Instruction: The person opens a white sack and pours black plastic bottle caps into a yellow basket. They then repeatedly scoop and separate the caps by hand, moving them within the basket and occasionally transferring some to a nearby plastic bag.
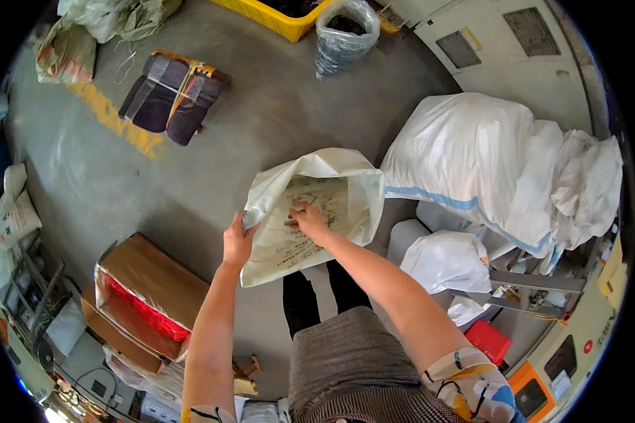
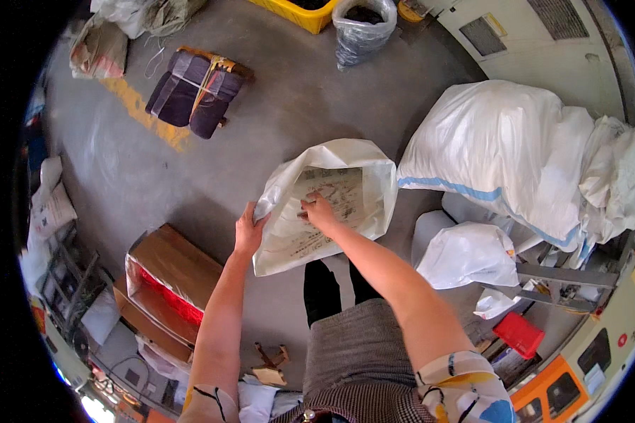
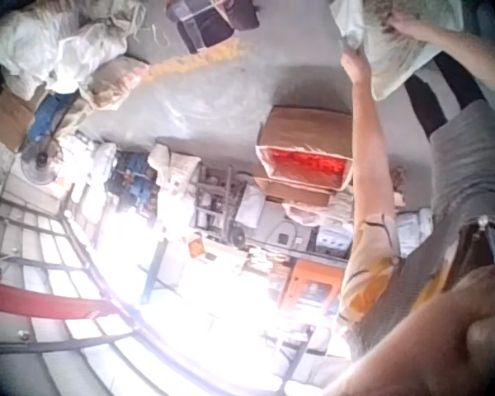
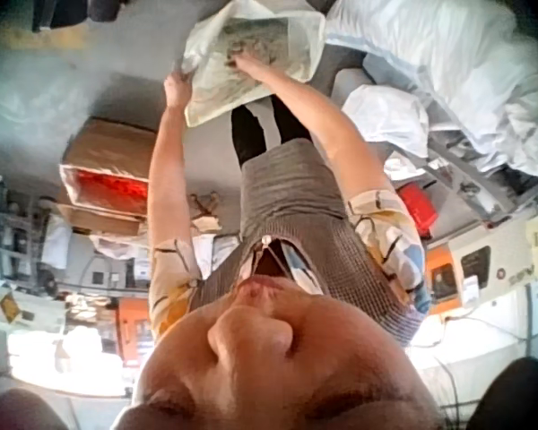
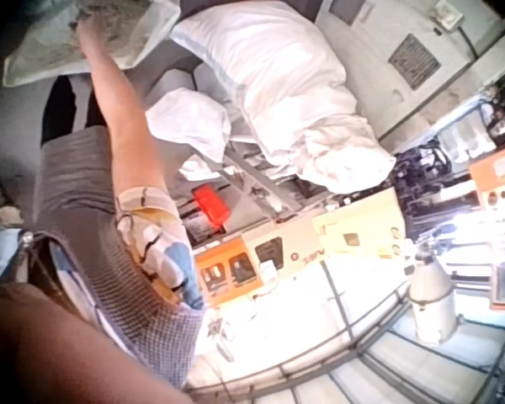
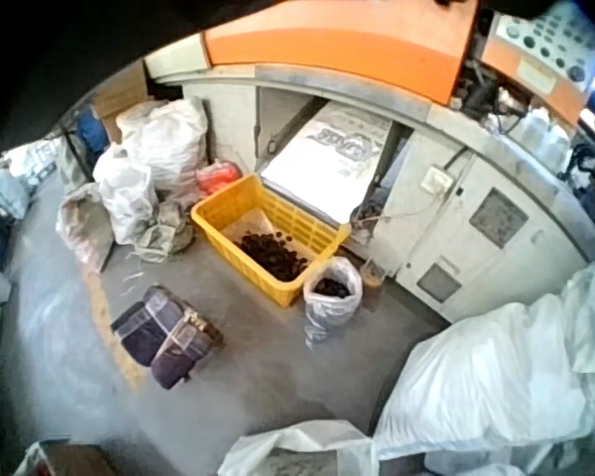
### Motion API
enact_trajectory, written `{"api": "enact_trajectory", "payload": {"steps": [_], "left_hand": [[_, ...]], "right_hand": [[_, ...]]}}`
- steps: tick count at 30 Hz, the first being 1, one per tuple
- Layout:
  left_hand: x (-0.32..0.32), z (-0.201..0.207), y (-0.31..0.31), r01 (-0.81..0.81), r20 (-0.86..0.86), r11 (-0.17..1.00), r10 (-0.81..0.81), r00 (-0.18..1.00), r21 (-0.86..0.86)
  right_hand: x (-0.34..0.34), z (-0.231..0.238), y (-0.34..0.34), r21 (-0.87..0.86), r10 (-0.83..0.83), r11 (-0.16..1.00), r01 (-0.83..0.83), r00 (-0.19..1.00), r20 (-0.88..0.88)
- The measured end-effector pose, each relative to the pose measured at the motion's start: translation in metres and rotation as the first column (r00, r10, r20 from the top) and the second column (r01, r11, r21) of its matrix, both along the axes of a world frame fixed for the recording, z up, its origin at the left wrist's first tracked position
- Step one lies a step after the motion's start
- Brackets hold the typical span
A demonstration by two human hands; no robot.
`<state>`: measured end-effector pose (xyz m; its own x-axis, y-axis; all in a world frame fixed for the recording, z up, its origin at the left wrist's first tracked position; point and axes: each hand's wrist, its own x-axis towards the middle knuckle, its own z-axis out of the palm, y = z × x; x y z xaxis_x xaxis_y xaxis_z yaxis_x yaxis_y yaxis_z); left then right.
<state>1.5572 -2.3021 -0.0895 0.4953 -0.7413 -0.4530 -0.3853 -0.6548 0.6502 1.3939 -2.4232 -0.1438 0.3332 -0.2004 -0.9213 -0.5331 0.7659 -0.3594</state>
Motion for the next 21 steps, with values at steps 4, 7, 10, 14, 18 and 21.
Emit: {"api": "enact_trajectory", "payload": {"steps": [4,7,10,14,18,21], "left_hand": [[-0.001,0.006,-0.011,-0.028,-0.055,0.999,0.026,0.998,-0.031],[-0.003,0.007,-0.011,-0.069,-0.036,0.997,0.068,0.997,-0.044],[-0.005,0.002,-0.003,-0.097,0.109,0.995,0.096,0.989,0.003],[-0.020,0.006,-0.013,-0.048,0.300,0.993,0.078,0.951,-0.105],[-0.013,-0.010,-0.025,-0.122,0.103,0.991,0.116,0.988,0.060],[0.000,-0.035,-0.022,-0.188,-0.260,0.955,0.246,0.934,0.231]], "right_hand": [[0.027,-0.049,-0.001,0.200,-0.522,0.837,0.509,0.853,0.012],[0.041,-0.062,0.007,0.275,-0.560,0.810,0.518,0.822,0.103],[0.036,-0.079,0.011,-0.014,-0.231,0.973,0.230,0.973,-0.020],[0.013,-0.095,0.021,-0.311,0.048,0.924,-0.221,0.876,-0.479],[0.013,-0.080,0.017,-0.253,-0.107,0.964,0.076,0.988,-0.110],[0.023,-0.068,0.024,-0.316,-0.129,0.942,0.109,0.991,-0.044]]}}
